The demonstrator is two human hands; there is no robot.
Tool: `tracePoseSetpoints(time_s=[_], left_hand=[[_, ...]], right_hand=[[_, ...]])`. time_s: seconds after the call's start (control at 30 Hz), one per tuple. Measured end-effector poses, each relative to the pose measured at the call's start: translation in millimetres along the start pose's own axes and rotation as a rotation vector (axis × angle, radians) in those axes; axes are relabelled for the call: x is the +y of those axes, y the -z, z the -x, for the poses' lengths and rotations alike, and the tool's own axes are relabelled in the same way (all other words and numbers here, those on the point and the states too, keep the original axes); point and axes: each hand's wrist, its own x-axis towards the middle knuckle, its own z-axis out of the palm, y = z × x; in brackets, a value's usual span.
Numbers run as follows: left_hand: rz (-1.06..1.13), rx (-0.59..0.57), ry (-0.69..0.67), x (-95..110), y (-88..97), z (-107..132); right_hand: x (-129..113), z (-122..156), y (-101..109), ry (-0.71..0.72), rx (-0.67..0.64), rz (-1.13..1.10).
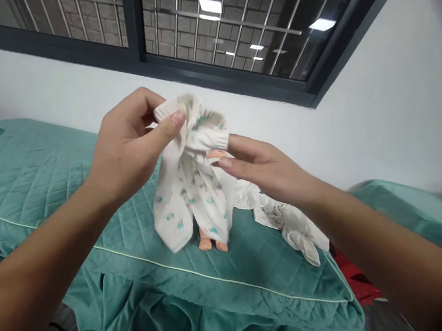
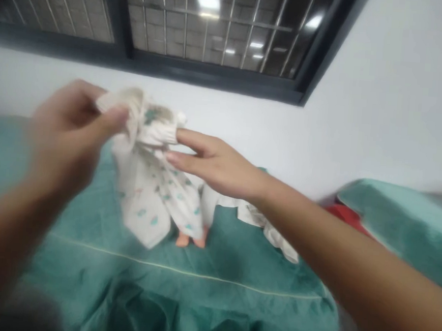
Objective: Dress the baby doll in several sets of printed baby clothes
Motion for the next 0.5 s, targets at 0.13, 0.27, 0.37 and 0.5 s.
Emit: tracePoseSetpoints(time_s=[0.13, 0.27, 0.37, 0.5], left_hand=[[0.048, 0.019, -0.114, -8.1, 0.4, 14.0], [-0.101, -0.259, 0.047, -48.6, 11.2, 70.4], [-0.174, -0.622, 0.326, -87.8, 10.6, 122.9], [-0.151, -0.728, 0.435, -121.0, -3.2, 168.2]], right_hand=[[16.2, -13.9, -23.8, 0.127, 0.039, 0.288], [62.3, 17.7, -65.0, 0.018, -0.139, 0.474], [102.0, 46.6, -87.4, -0.022, -0.387, 0.516], [136.7, 53.8, -78.9, -0.044, -0.279, 0.446]])
